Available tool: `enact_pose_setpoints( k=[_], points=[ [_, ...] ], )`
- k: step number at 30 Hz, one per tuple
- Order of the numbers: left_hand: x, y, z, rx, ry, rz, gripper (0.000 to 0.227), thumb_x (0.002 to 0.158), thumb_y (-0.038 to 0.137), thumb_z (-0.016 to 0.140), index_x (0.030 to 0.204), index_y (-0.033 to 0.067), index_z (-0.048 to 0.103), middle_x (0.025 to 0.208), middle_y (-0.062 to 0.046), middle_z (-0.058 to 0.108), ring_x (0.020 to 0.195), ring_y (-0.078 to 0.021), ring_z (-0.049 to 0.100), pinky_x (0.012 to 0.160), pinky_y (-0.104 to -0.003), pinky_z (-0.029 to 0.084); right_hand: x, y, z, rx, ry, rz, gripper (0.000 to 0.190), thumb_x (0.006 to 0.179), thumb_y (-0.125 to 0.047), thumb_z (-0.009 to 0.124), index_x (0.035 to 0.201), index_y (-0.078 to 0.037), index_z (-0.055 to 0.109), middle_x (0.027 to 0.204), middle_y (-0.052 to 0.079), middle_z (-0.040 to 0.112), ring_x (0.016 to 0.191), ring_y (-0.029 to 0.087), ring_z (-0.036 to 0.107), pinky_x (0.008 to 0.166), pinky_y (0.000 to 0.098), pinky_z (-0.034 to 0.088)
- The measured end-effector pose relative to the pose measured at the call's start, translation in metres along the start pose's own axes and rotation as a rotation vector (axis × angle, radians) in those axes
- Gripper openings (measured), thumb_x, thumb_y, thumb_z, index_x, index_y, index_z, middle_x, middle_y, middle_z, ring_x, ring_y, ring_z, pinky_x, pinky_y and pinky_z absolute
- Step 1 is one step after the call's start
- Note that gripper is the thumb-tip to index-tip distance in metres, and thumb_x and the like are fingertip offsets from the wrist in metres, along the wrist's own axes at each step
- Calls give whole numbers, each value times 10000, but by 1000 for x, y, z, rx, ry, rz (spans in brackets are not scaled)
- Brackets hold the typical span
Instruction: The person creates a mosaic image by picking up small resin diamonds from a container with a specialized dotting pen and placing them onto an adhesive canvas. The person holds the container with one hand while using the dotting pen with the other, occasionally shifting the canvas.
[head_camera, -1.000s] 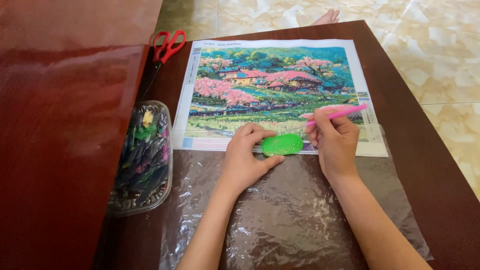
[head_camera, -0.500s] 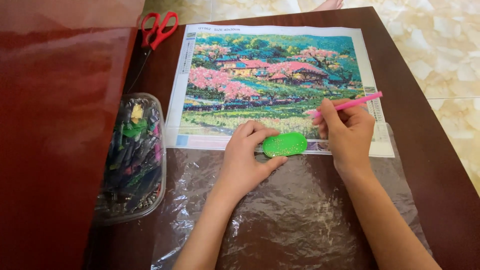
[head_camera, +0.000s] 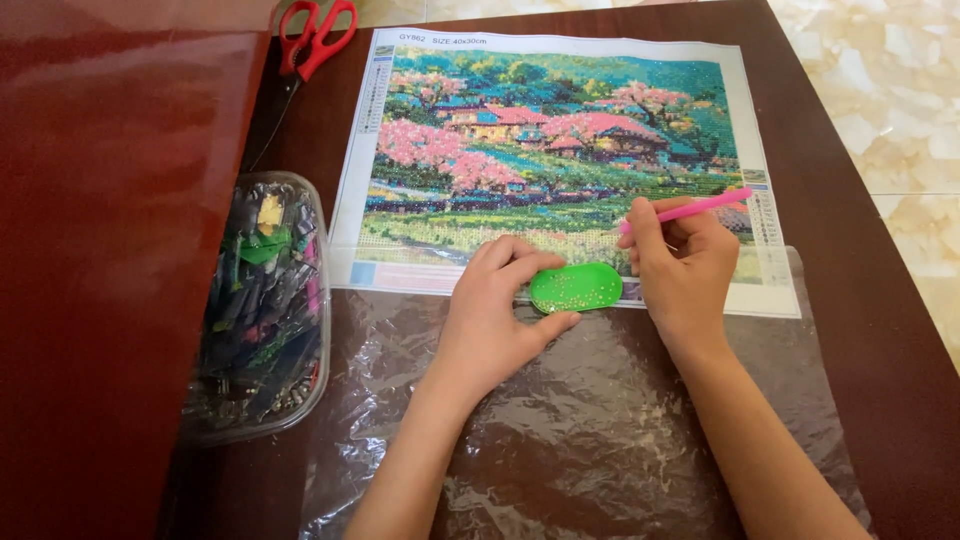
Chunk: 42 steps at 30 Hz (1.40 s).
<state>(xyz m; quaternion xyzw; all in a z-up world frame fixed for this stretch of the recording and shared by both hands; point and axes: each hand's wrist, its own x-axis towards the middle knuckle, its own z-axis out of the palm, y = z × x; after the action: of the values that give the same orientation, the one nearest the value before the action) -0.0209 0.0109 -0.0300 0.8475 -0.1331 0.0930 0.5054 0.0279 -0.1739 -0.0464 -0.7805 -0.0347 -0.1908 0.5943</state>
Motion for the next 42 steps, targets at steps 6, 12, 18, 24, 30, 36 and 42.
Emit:
enact_pose_setpoints(
  k=[6,12,18,24,30,36,42],
  points=[
    [0,-1,1,1,11,9,484,598,116,893,1049,60,725,910,-51,596,996,-288,624,925,-435,513,-5,-11,-1,28,149,33,197,1071,-53,600,885,-20,655,626,103,600,459,111,496,476,223,439],
    [0,-3,2,14,3,4,494,598,142,896,1054,69,721,925,-52,599,1025,-299,624,928,-447,517,-4,-7,-2,59,236,36,209,1078,-34,602,873,-18,642,629,109,605,451,104,494,485,212,433],
    [0,-3,2,7,10,9,482,603,145,895,1047,70,724,914,-47,594,1004,-294,629,931,-441,514,-4,-8,-3,68,234,35,209,1083,-37,615,878,-18,646,631,122,605,449,111,488,481,219,434],
    [-1,-5,4,15,20,18,485,601,161,900,1046,83,725,915,-43,598,1002,-286,635,931,-436,517,-5,-8,-4,44,244,16,221,1092,-38,614,873,-30,643,625,102,591,466,96,474,493,210,426],
    [0,-1,2,0,12,8,469,612,139,892,1045,67,729,907,-45,597,981,-275,634,909,-425,527,-6,-9,-4,24,231,-5,211,1087,-17,607,880,-22,647,630,113,596,458,99,476,496,206,425],
    [0,-1,2,-2,14,0,471,610,139,894,1045,68,729,911,-46,601,984,-275,637,905,-427,532,-7,-8,-4,40,272,-27,224,1093,6,589,875,-9,637,619,119,582,446,107,470,480,214,412],
    [0,0,1,0,12,1,467,618,152,895,1043,64,726,912,-52,596,989,-284,635,895,-431,535,-5,-2,-6,-25,286,-29,220,1082,5,617,868,-24,655,617,106,586,482,108,476,514,215,412]
  ],
)
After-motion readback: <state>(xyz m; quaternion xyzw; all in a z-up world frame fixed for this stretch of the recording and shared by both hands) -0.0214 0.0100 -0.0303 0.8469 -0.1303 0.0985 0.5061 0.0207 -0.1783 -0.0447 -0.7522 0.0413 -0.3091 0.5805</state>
